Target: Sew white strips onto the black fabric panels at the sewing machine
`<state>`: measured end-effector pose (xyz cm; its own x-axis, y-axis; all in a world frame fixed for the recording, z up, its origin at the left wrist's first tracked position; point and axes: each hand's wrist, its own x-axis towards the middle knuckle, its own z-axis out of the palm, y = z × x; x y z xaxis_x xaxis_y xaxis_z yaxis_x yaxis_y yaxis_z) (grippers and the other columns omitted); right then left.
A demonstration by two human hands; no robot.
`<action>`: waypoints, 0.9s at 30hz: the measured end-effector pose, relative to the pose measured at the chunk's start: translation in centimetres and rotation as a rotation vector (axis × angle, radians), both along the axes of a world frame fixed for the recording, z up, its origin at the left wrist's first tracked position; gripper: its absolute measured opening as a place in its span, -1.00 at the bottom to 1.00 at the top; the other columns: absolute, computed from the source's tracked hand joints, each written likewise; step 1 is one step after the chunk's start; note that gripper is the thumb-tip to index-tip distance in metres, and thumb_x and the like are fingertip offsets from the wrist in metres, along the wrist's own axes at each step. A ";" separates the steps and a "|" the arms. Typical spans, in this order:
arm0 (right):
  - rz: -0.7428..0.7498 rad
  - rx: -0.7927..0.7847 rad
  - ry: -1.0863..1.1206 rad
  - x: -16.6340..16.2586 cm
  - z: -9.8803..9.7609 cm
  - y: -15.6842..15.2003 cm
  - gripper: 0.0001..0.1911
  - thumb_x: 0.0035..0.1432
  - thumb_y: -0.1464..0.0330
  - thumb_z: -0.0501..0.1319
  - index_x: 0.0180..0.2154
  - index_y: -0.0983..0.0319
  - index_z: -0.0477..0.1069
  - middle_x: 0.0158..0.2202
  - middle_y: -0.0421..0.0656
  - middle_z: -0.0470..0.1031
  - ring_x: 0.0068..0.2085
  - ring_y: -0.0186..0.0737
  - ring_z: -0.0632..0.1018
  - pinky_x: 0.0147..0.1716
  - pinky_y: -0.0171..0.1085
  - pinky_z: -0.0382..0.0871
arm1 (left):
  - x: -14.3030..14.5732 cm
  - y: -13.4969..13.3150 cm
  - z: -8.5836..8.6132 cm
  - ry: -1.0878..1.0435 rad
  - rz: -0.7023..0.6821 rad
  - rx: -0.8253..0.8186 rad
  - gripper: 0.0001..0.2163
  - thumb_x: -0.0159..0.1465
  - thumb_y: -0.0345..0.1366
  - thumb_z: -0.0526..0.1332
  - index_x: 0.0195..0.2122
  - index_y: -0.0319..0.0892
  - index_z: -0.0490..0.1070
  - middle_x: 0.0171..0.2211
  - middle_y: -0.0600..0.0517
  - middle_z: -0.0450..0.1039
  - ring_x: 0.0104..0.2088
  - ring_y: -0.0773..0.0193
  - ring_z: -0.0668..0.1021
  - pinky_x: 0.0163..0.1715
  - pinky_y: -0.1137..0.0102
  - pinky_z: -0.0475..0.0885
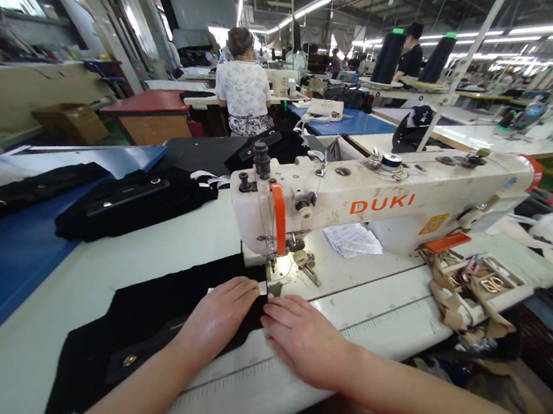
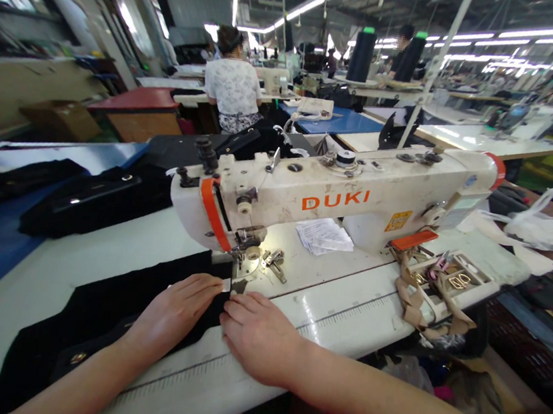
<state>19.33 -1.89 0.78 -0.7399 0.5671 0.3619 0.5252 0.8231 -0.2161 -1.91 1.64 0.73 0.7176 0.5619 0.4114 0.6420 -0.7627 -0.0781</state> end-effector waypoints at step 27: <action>-0.093 0.088 -0.163 0.7 0.4 7.0 -0.87 0.27 0.47 0.13 -0.27 0.31 0.46 -0.29 -0.09 0.47 -0.23 -0.17 0.43 -0.18 -0.22 0.29 | 1.6 0.5 -0.4 -0.024 0.158 -0.206 -0.65 0.36 -0.29 0.01 0.10 -0.22 0.39 0.09 -0.12 0.45 0.12 0.12 0.46 0.13 0.16 0.37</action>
<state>20.01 5.08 1.20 -0.7386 0.6074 0.2925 0.6222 0.7812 -0.0511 -0.30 2.15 0.38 0.6060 0.7399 0.2920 0.7541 -0.6512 0.0851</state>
